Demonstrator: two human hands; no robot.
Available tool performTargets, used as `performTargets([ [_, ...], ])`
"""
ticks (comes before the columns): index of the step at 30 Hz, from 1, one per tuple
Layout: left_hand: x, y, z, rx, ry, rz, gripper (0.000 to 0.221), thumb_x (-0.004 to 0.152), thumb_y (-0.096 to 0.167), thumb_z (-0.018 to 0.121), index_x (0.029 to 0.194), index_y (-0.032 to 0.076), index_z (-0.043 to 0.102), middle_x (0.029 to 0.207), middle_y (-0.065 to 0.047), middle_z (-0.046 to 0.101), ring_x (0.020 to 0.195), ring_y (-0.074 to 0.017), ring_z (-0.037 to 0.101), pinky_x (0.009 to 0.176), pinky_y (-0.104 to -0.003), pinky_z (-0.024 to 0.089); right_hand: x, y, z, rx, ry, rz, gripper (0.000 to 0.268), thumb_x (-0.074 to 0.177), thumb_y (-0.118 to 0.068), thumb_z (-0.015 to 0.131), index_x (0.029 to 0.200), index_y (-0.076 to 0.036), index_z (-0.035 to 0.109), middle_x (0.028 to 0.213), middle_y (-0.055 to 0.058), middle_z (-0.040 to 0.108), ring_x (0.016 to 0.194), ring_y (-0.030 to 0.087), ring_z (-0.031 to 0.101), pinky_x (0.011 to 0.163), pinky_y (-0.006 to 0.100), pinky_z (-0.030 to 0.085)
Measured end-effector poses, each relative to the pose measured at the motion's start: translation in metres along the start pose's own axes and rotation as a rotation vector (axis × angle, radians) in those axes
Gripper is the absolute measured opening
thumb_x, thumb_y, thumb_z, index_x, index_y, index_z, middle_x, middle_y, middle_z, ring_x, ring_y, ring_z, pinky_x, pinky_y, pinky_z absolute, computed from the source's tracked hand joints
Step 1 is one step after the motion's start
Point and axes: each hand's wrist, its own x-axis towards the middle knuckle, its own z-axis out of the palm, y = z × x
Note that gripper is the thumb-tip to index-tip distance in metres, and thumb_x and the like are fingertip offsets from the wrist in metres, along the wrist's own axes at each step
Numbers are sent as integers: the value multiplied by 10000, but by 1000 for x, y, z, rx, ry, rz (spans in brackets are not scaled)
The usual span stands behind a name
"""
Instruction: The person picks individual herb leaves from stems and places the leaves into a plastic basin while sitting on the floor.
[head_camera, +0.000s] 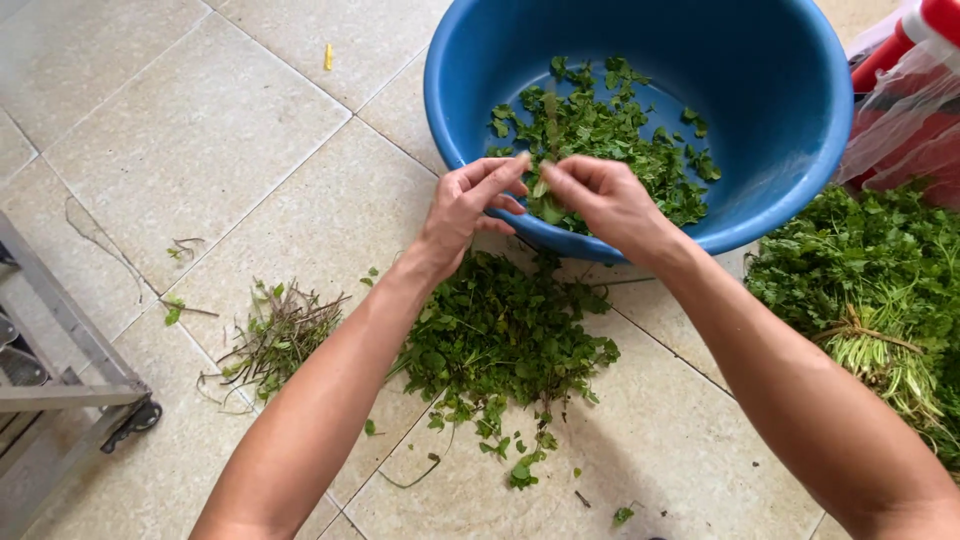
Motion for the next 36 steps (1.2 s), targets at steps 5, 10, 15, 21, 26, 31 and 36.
performTargets([
  [5,-5,-4,-8,-24,70,79,263,928,262,784,1102,65,792,956,-36,777,791,-78,708,615,-223,561,-16,-13,20,-127,-249,68,340,1092,-330,563,1060,-25,709,869,-25,603,787,58,495,683,269,419],
  [10,-24,-1,-5,-87,158,103,200,923,212,787,1050,59,802,925,-31,805,784,-92,752,622,-220,559,-27,-10,35,165,-201,66,300,1082,-310,502,1158,-68,663,990,-75,645,919,5,572,841,219,520],
  [15,-57,22,15,455,213,647,152,990,168,778,1102,67,795,967,-57,825,830,-118,799,739,-250,662,-23,4,42,74,-59,382,293,1061,-306,543,1147,-63,682,961,-12,672,835,73,623,762,271,554],
  [21,-93,34,-29,715,187,423,217,1005,154,707,1196,56,736,879,-92,807,616,-147,721,488,-277,538,-68,-3,59,40,-193,546,418,1095,-426,507,995,-46,647,893,48,662,764,139,636,741,319,582],
  [26,-156,-26,-155,957,286,209,175,1027,125,689,1174,65,761,960,-119,789,729,-125,750,623,-243,636,-106,102,33,-792,-582,180,329,1033,-339,501,987,-79,698,844,132,735,723,199,690,696,382,566],
  [31,-210,-40,-225,1120,489,-340,250,991,240,712,1208,127,763,1024,-95,789,736,-165,726,649,-359,621,-137,108,45,-1053,-813,233,313,1044,-347,470,1092,-161,718,905,99,710,656,193,697,629,365,604],
  [36,-205,-26,-191,1175,448,-668,435,926,370,735,1308,169,679,1176,-87,741,861,-248,745,799,-418,616,-133,64,62,-1343,-825,233,353,1018,-431,506,1256,-260,703,995,94,704,652,216,670,572,371,587],
])
